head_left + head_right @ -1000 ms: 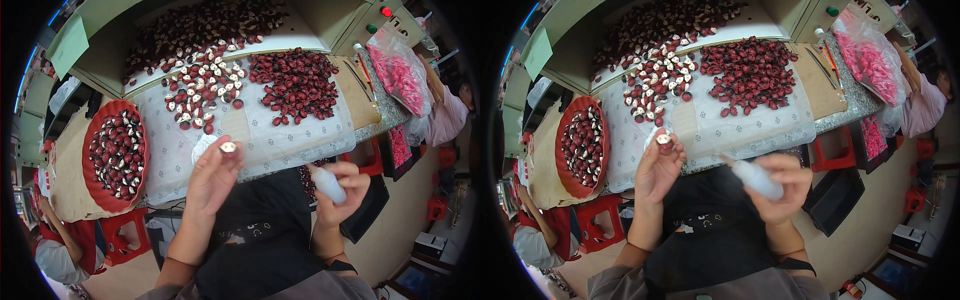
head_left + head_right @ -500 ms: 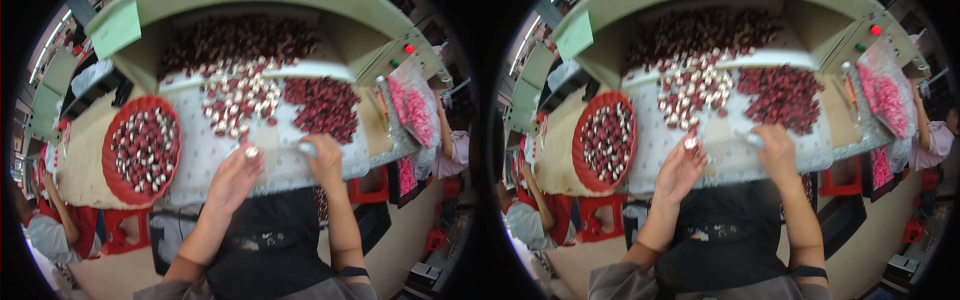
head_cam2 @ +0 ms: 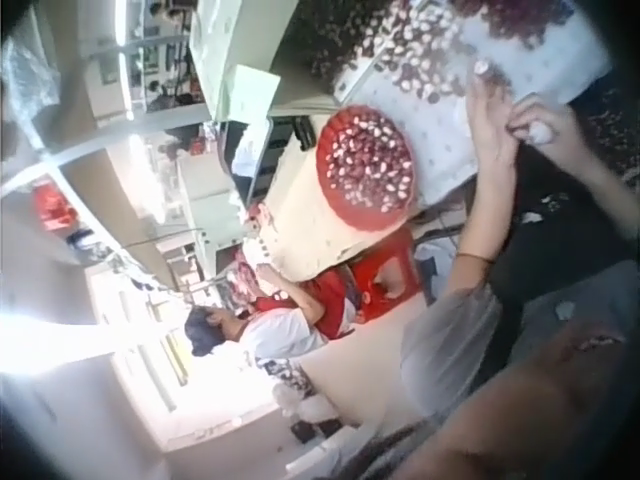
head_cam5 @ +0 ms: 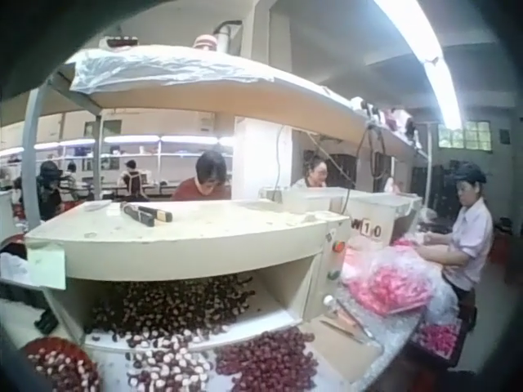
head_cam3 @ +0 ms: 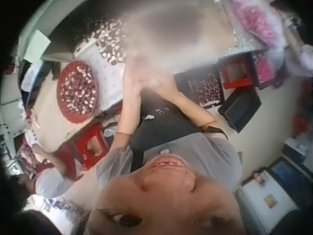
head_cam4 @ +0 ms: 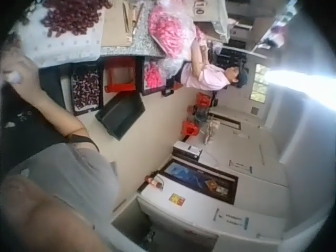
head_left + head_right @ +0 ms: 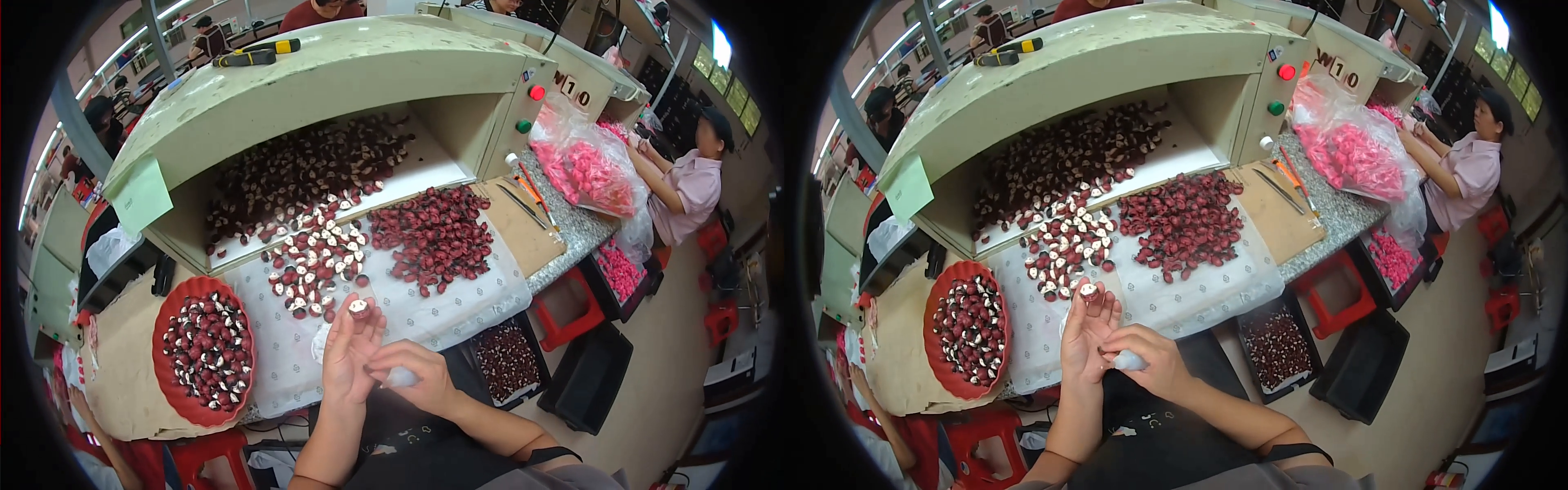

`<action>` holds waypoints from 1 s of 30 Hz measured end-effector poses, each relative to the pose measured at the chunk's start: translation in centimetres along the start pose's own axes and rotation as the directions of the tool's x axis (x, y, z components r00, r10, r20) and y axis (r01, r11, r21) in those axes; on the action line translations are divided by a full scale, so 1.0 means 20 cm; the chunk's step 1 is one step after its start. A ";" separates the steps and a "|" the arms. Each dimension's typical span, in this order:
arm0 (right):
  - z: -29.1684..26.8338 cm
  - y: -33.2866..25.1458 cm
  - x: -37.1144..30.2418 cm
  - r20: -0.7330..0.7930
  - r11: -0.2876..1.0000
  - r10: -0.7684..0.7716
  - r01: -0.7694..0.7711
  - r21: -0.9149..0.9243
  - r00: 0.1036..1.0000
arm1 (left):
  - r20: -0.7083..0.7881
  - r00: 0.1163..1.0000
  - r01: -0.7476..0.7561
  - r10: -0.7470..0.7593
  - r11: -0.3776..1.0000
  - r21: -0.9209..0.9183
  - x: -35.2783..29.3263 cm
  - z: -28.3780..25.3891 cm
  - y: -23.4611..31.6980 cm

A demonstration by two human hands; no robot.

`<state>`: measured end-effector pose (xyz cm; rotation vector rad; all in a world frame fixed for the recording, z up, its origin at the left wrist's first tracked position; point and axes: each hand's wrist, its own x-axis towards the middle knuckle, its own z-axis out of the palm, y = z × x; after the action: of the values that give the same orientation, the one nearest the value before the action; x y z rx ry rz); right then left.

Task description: The person applies glue from a bottle to small red and white toy parts, then assembles the components by hand.

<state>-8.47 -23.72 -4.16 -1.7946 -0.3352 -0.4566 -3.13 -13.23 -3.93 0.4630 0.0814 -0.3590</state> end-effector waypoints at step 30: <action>-0.18 0.02 0.09 -0.057 0.854 -0.303 0.245 -0.458 0.951 | 0.042 0.977 0.210 -0.211 0.978 0.006 -0.10 0.01 -0.13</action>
<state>-7.23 -27.20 -2.78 -2.1606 -0.4250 -0.9091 -5.94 -14.80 -4.52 0.4495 0.0889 -0.5771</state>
